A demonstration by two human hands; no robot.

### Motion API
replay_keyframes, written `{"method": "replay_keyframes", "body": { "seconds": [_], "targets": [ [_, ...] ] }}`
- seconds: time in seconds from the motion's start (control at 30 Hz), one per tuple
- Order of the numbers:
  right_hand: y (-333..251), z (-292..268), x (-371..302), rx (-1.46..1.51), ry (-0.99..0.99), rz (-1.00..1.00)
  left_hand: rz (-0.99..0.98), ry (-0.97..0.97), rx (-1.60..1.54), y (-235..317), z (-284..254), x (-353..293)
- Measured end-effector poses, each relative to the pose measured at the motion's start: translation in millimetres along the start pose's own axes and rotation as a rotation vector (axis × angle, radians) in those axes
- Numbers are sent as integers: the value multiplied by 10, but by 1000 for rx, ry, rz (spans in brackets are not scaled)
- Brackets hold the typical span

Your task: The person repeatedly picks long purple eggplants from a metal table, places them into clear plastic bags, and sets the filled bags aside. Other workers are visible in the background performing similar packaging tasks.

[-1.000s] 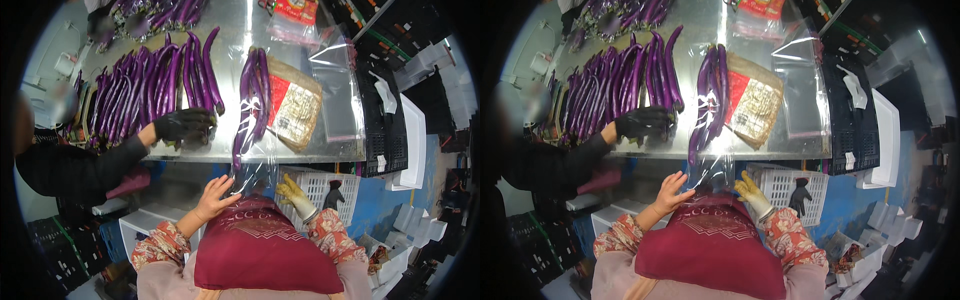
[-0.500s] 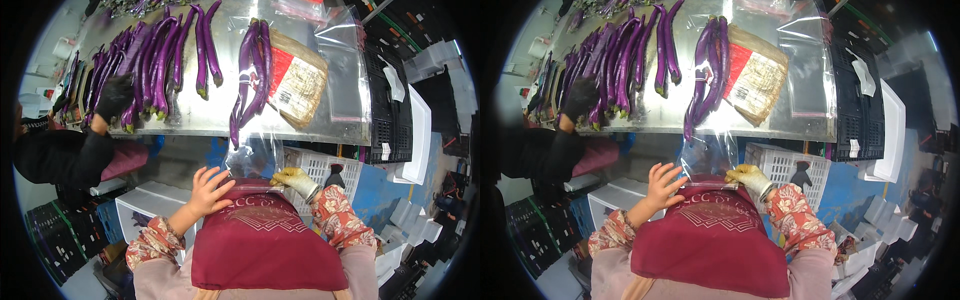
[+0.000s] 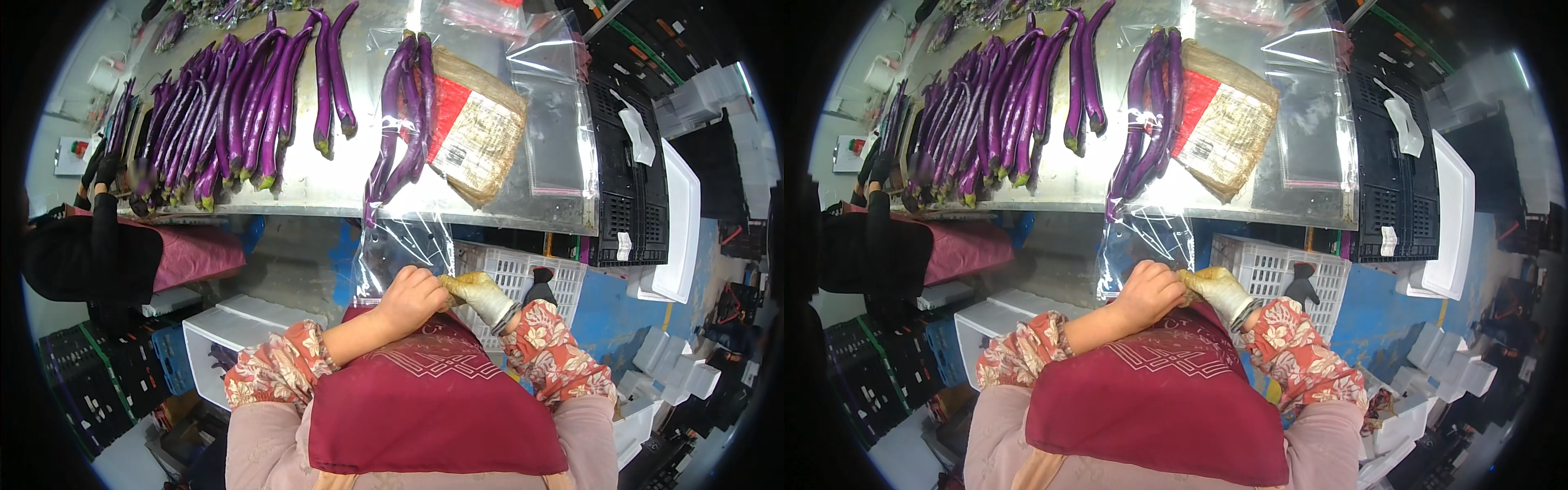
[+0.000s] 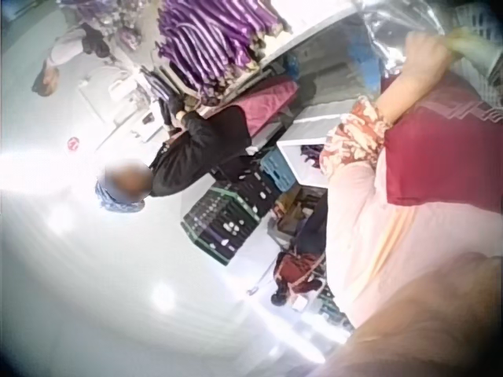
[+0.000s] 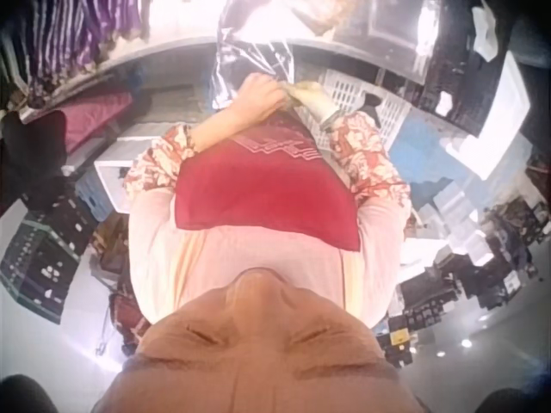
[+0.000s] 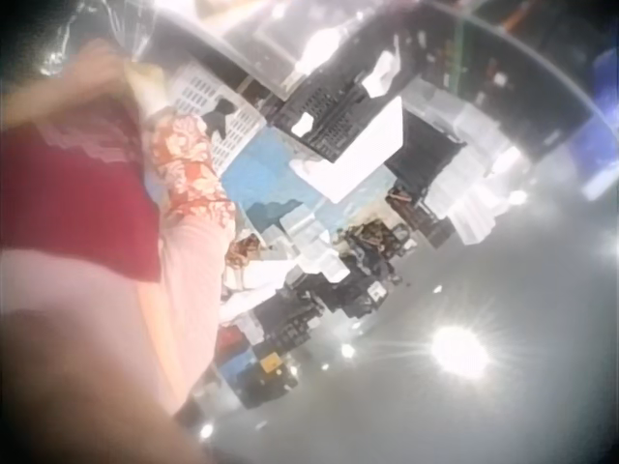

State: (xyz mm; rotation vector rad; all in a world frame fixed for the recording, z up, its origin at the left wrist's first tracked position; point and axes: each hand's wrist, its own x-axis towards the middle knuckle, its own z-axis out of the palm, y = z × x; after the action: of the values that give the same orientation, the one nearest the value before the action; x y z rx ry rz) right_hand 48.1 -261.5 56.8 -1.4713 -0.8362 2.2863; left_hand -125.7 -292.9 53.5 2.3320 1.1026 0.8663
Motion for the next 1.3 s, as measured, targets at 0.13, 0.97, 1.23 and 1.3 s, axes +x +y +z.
{"method": "replay_keyframes", "body": {
  "seconds": [0.13, 0.97, 1.23, 1.3],
  "targets": [
    [-1, -8, 36, -61, 8, 20, 20, -79, 92, 10, 3, -42],
    [106, -602, 139, -1072, 221, -640, -1081, -584, 512, -1090, -901, -1830],
    [-70, -221, 634, -1783, 267, -1191, 13, -157, 715, -992, -569, -619],
    [-227, -169, 615, -1801, 20, -1150, 73, -271, 664, -987, -598, -432]
  ]
}}
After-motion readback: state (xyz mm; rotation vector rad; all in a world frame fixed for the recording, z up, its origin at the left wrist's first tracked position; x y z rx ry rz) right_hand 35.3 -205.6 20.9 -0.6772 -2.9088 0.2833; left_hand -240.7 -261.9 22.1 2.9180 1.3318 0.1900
